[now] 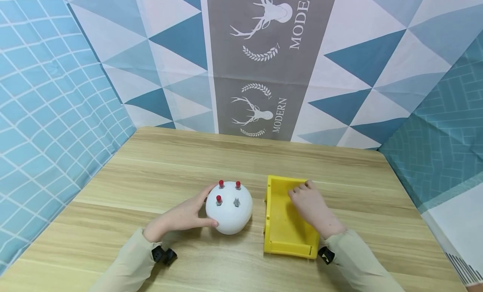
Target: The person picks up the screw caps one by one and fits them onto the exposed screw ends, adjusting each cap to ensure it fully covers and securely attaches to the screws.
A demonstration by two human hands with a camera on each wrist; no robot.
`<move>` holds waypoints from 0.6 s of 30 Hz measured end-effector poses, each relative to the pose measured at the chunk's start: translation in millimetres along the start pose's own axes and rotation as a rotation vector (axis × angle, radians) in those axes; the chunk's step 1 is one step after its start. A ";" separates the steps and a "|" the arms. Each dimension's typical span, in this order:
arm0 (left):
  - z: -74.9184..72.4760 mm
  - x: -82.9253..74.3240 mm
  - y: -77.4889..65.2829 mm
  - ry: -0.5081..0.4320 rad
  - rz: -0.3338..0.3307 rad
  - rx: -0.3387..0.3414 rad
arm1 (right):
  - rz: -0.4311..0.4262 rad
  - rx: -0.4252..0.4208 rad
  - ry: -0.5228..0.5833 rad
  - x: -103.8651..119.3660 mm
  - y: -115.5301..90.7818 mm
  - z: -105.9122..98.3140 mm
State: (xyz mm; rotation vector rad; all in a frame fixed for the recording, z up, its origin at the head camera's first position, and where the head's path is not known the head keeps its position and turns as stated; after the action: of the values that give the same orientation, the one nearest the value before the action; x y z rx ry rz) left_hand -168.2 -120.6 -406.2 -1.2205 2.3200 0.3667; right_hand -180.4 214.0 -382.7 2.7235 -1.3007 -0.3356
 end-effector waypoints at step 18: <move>-0.6 0.1 -0.1 -0.019 -0.003 0.009 | 0.054 0.177 0.008 9.8 -1.5 3.7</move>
State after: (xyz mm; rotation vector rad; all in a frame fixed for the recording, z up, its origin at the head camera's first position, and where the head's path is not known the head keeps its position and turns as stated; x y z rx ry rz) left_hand -168.3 -121.0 -405.7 -1.2115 2.3007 0.3653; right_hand -174.2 207.4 -388.1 2.8212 -1.4645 -0.2136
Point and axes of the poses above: each hand's wrist, its own y-axis towards the middle knuckle, its own z-axis out of the palm, x = y × z, the point moved 1 cm from there along y, towards the middle knuckle, and after that the axes turned 12 degrees about y, right-handed, at the moved point
